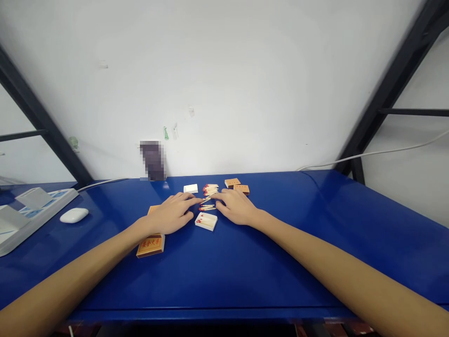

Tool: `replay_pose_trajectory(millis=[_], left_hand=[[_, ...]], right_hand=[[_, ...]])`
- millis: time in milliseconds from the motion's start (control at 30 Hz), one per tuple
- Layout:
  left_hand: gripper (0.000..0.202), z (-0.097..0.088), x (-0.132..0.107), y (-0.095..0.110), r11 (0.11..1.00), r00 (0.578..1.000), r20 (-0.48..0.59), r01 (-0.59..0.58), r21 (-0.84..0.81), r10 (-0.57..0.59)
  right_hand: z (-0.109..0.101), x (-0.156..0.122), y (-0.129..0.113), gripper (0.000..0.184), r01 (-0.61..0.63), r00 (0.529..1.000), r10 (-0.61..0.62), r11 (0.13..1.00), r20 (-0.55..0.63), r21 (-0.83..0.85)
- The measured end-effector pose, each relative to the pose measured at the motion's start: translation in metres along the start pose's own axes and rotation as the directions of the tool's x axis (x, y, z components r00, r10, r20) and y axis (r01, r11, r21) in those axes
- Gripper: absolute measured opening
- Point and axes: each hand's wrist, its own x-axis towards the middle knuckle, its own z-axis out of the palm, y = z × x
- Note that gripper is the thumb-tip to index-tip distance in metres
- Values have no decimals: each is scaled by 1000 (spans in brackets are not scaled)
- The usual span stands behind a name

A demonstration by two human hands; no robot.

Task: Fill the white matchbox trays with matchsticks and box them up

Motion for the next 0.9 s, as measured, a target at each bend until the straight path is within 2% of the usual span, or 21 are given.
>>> replay_pose_trajectory(millis=[900], left_hand=[[48,-1,0,-1,1000,1000,21,4,-22,-4]], right_hand=[[1,0,3,36,30,999,-29,999,-13,23]])
